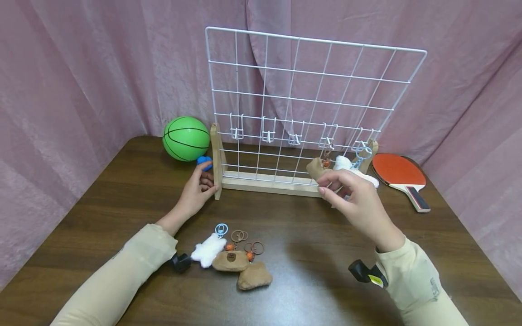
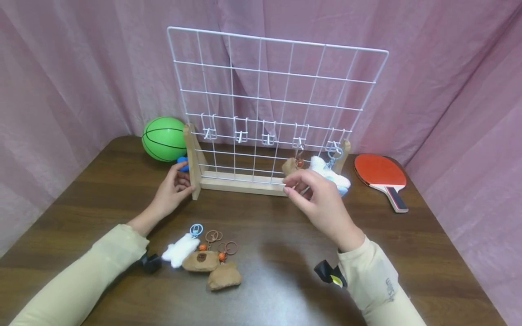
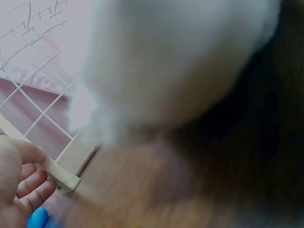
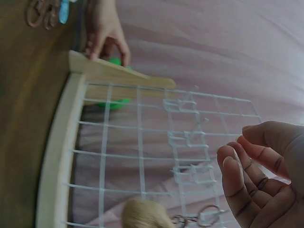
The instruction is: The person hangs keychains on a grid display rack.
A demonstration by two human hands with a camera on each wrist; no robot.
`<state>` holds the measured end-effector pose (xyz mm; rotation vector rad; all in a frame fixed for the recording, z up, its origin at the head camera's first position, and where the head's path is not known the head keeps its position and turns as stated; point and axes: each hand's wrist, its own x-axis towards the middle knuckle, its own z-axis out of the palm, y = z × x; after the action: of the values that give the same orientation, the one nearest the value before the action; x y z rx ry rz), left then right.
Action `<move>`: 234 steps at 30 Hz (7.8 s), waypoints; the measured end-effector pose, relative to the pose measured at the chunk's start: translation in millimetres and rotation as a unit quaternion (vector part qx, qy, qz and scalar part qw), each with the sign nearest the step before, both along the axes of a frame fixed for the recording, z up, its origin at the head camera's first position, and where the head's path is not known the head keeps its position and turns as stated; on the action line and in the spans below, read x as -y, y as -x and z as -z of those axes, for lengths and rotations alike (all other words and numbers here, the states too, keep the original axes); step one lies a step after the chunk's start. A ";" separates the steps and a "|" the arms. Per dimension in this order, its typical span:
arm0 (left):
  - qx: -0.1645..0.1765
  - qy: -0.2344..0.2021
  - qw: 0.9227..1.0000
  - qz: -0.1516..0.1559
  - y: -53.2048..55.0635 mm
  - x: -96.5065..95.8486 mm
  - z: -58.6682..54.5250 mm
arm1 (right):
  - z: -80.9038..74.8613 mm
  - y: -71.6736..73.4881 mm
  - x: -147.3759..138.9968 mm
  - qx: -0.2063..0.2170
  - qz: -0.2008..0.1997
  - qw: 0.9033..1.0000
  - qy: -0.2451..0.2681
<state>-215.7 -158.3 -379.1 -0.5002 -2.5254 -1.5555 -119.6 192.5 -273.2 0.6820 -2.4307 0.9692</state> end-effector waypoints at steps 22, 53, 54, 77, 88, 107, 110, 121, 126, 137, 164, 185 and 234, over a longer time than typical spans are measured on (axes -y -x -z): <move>-0.005 -0.006 1.000 -0.002 22.0 9.5 29.2 | 55.7 -4.8 32.2 0.113 -0.081 0.990 -0.017; -0.001 -0.007 1.000 -0.008 22.9 7.7 30.2 | 98.0 1.3 73.2 0.181 -0.163 0.960 -0.137; -0.003 -0.007 1.000 -0.008 22.6 8.0 30.1 | 98.1 1.8 74.4 0.180 -0.165 0.959 -0.143; -0.013 -0.014 1.000 0.005 20.2 8.7 29.5 | 104.4 4.5 87.6 0.197 -0.164 0.941 -0.223; -0.014 -0.018 1.000 0.004 21.4 8.3 30.2 | 103.8 3.8 88.9 0.205 -0.167 0.941 -0.209; -0.013 -0.013 1.000 -0.001 21.7 7.5 30.0 | 101.1 0.7 83.0 0.311 -0.196 0.927 -0.079; -0.005 -0.009 1.000 -0.002 19.5 5.9 26.2 | 100.2 0.0 82.2 0.315 -0.198 0.926 -0.065; -0.004 0.002 1.000 -0.001 -2.5 -0.3 -3.5 | 91.6 -2.0 80.5 0.309 -0.197 0.929 -0.038; -0.001 -0.004 1.000 0.002 -2.8 -0.4 -4.0 | 83.4 -4.2 77.7 0.299 -0.199 0.933 -0.040; -0.006 0.000 1.000 -0.001 -2.1 -0.6 -0.8 | 57.5 -5.8 68.2 0.251 -0.196 0.946 -0.054; -0.015 0.008 1.000 0.000 -5.9 -0.8 -5.2 | -2.5 26.8 35.8 0.201 -0.119 0.969 -0.079; -0.014 0.001 1.000 0.000 1.0 1.0 2.9 | -43.7 54.7 33.5 0.166 -0.033 0.980 -0.109; -0.009 0.006 1.000 0.002 -4.2 0.5 -2.4 | -62.9 89.2 35.6 0.141 0.039 0.973 -0.178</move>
<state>-211.5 -158.7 -376.8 -0.5186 -2.5242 -1.5315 -208.8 156.9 -210.4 0.5910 -2.8990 0.6396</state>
